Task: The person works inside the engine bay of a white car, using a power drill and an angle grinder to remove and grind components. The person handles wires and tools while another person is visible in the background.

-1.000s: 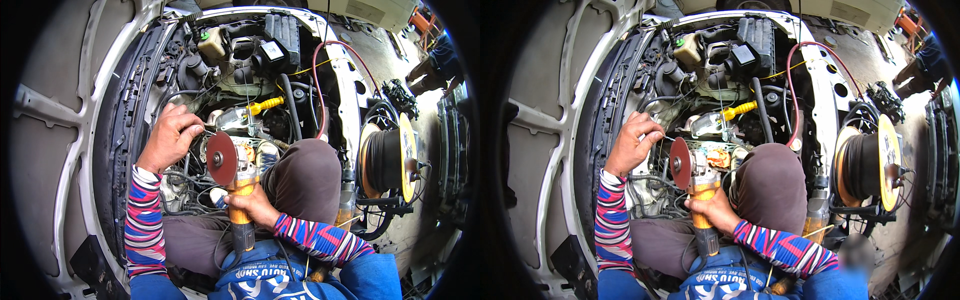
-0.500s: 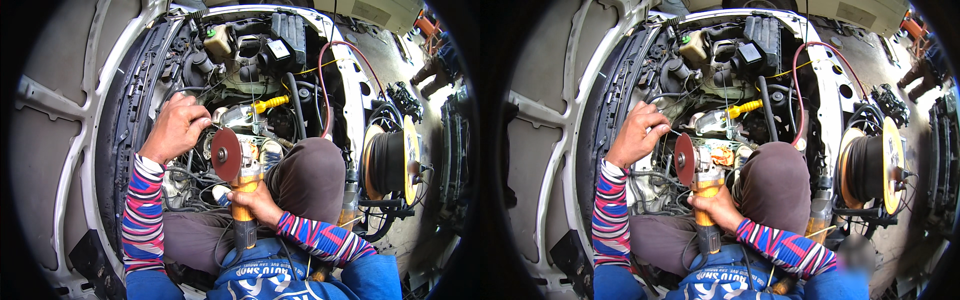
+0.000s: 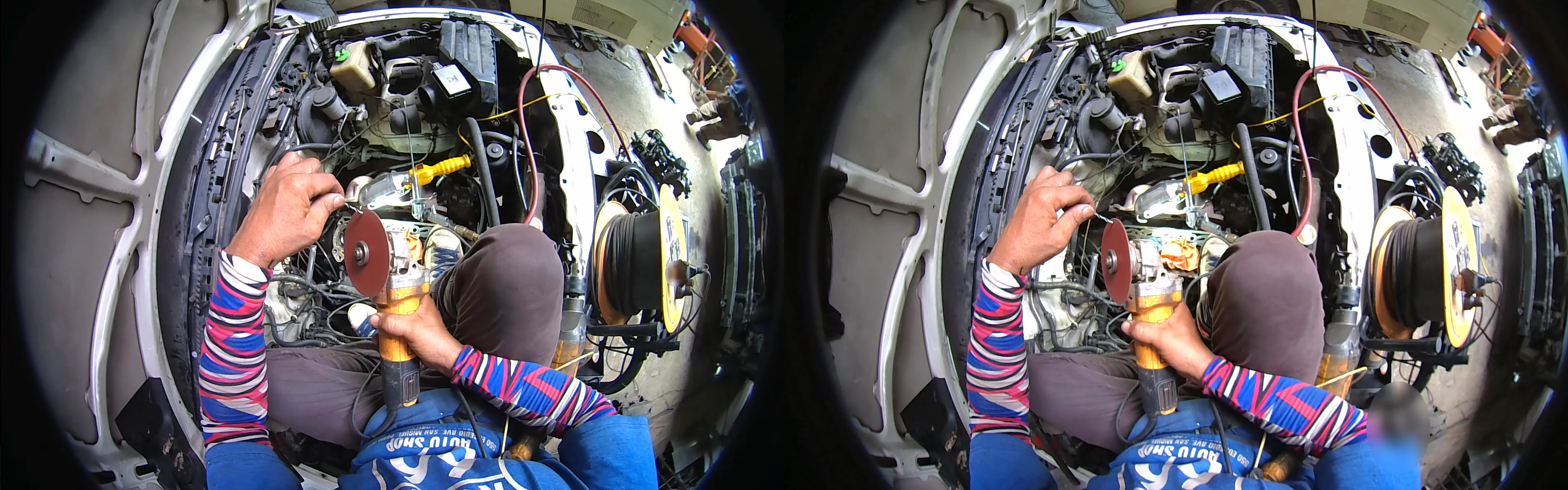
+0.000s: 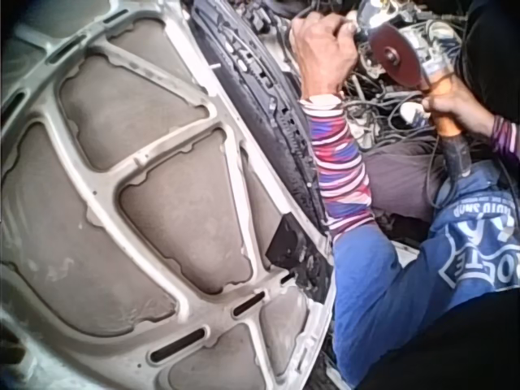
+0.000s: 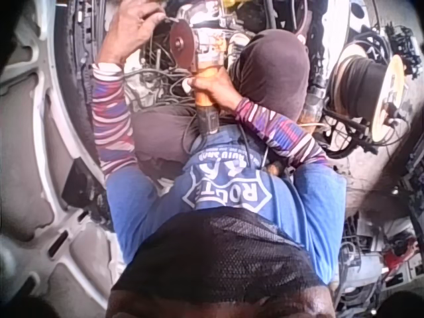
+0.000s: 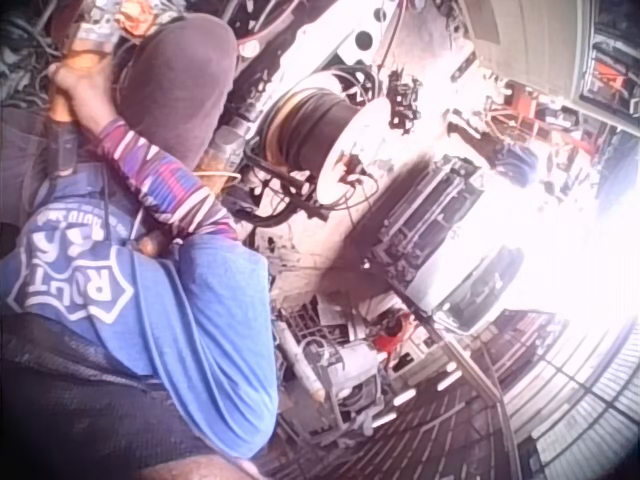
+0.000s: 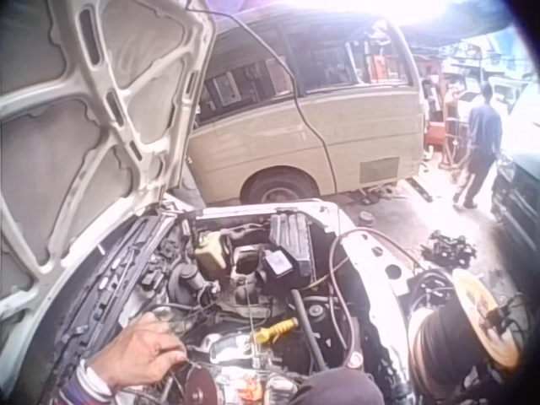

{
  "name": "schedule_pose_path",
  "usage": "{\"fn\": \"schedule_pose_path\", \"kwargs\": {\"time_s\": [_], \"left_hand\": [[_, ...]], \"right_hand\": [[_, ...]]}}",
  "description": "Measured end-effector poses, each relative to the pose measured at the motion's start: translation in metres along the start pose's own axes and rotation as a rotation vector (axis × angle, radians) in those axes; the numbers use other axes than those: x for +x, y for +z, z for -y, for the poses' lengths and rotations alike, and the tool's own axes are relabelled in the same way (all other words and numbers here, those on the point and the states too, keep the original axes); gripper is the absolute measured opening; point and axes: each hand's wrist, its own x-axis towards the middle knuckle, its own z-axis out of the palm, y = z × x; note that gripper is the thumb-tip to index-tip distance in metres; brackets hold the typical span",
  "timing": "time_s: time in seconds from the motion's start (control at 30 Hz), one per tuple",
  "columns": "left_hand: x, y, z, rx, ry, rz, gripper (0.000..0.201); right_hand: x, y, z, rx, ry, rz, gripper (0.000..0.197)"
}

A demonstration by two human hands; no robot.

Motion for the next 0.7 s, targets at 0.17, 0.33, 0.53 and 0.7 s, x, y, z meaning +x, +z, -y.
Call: {"fn": "schedule_pose_path", "kwargs": {"time_s": [0.17,0.33,0.53,0.7], "left_hand": [[0.0009,0.0019,0.0009,-0.001,-0.007,0.018,0.009],[0.0002,0.0036,0.0021,-0.004,-0.026,0.027,0.009],[-0.0016,0.0064,0.003,-0.04,-0.033,0.021,0.01],[-0.0023,0.0074,0.0031,-0.06,-0.034,0.027,0.011]], "right_hand": [[0.0009,-0.002,-0.0007,-0.053,-0.022,0.012,0.046],[0.0025,-0.0033,-0.0037,-0.056,-0.024,0.005,0.046],[0.0029,-0.0033,-0.0058,-0.043,-0.03,-0.01,0.046],[0.0021,-0.0034,-0.005,-0.015,0.0,-0.012,0.047]]}}
